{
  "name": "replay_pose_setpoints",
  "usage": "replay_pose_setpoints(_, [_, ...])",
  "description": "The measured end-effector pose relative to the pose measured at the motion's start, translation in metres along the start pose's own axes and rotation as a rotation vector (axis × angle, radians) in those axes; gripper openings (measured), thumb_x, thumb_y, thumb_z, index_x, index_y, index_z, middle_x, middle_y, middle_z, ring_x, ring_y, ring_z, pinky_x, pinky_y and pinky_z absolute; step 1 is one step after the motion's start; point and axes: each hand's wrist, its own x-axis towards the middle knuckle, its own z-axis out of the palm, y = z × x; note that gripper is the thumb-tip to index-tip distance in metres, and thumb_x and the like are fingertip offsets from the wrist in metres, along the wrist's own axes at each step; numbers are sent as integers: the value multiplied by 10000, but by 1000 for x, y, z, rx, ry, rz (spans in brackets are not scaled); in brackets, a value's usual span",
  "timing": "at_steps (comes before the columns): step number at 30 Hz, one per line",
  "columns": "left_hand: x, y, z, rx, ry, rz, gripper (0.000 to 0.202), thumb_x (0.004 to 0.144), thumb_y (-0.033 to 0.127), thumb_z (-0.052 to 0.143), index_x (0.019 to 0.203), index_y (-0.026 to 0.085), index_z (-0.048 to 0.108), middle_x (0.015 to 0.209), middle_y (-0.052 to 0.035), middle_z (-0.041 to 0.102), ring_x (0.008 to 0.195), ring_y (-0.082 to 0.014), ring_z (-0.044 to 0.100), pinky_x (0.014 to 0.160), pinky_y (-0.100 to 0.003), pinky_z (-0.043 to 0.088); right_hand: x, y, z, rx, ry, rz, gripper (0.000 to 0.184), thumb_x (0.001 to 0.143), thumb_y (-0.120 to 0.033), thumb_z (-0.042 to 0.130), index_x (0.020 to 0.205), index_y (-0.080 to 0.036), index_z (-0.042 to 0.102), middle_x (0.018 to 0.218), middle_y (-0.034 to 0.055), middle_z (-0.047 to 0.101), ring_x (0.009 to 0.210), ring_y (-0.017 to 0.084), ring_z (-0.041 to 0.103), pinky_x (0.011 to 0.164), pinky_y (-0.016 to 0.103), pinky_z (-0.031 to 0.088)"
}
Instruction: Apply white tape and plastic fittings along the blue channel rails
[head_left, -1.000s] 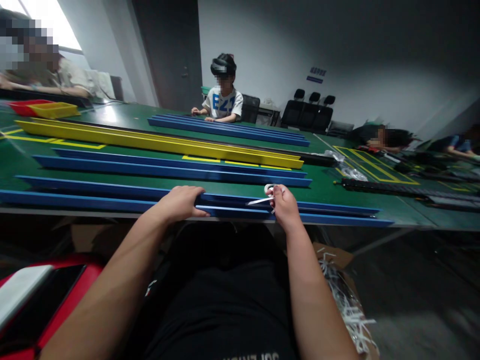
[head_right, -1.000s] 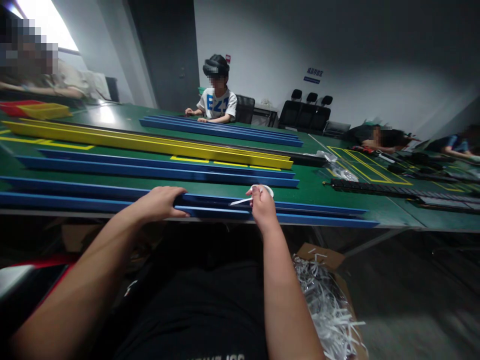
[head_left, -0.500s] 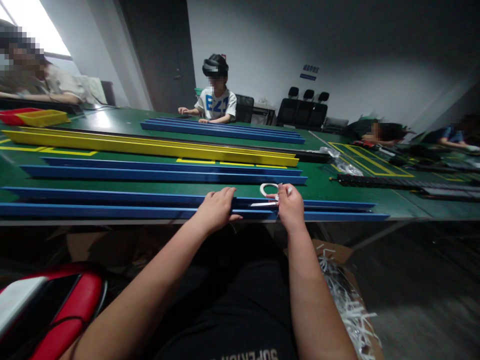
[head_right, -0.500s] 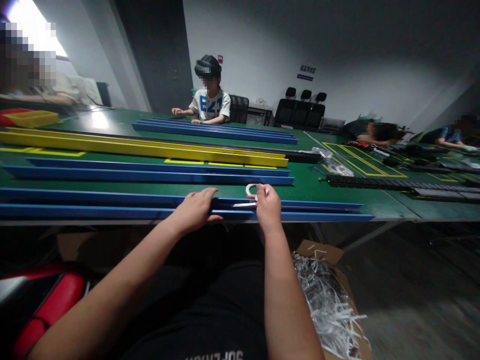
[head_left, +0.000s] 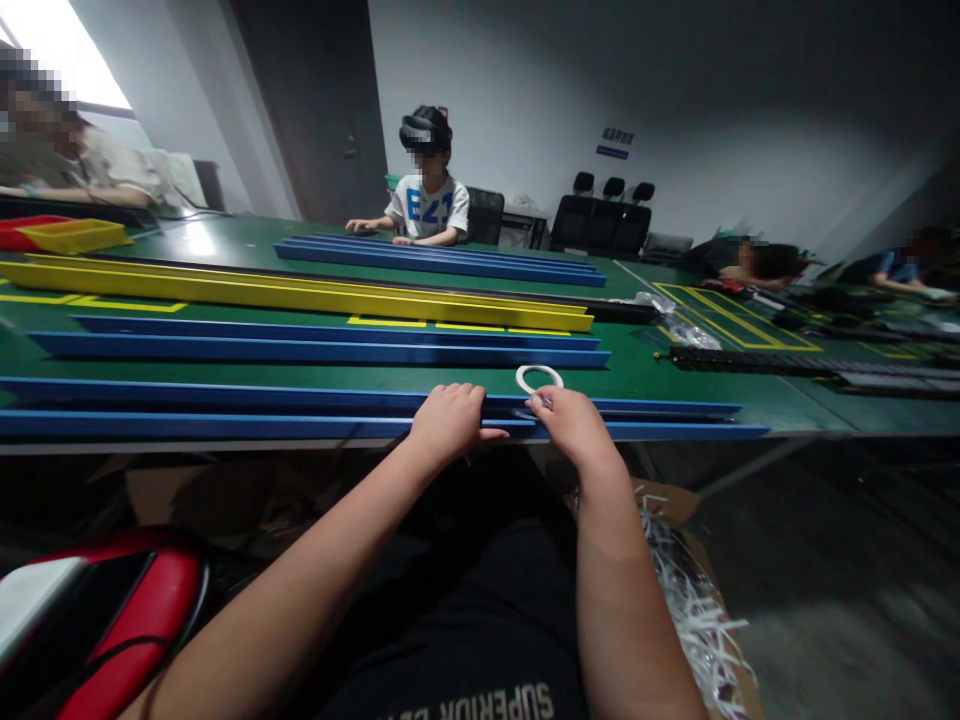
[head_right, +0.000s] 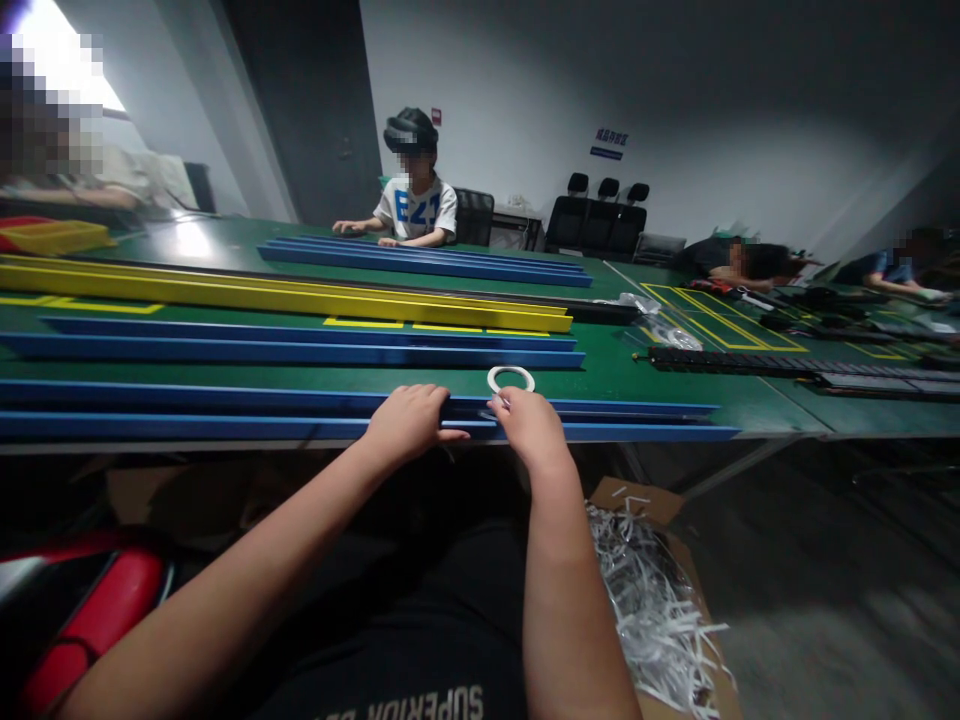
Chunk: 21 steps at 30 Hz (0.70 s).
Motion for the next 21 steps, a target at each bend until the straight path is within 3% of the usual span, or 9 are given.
replay_pose_setpoints(3, [-7,-13,-3,-1,-23,-17,659,735,746,591,1087,190,617,1029,-129,698,997,-314,644,853,-404,443,-2,-2,-1,-125,-94,11,296,880,-480,589,793,-217,694,794,65,712,702,168,588,581,272,271])
replay_pose_setpoints(6, [-16,-33,-8,-2,-57,-48,675,737,738,593,1145,202,611,1082,-126,701,1047,-314,637,897,-402,438,-3,-6,0,-83,-197,-36,328,863,-499,606,729,-211,686,711,40,686,627,145,556,566,270,269])
replay_pose_setpoints(10, [-31,-62,-15,-17,-103,-82,703,750,745,561,1209,215,602,1136,-120,699,1091,-319,624,942,-408,433,-3,-11,8,96,-243,-155,135,838,-342,641,768,-240,697,707,3,679,640,144,558,586,255,309])
replay_pose_setpoints(14, [-45,-88,-22,-21,-140,-148,757,724,758,574,1271,235,586,1228,-111,676,1134,-330,609,974,-417,433,0,-16,12,149,-101,-217,128,875,-253,549,825,-245,667,786,20,679,727,170,566,633,268,334])
replay_pose_setpoints(18, [-55,-112,-26,-4,-146,-166,778,718,774,562,1277,234,586,1238,-103,676,1141,-324,611,977,-407,440,4,-19,13,275,50,-214,222,947,-335,423,801,-223,548,758,21,601,694,165,517,632,277,328])
replay_pose_setpoints(21, [-59,-123,-26,10,-142,-171,804,715,783,554,1287,218,583,1247,-111,670,1153,-323,605,986,-406,436,6,-16,18,395,127,-176,304,943,-427,443,714,-227,456,675,-14,501,629,142,446,606,270,312])
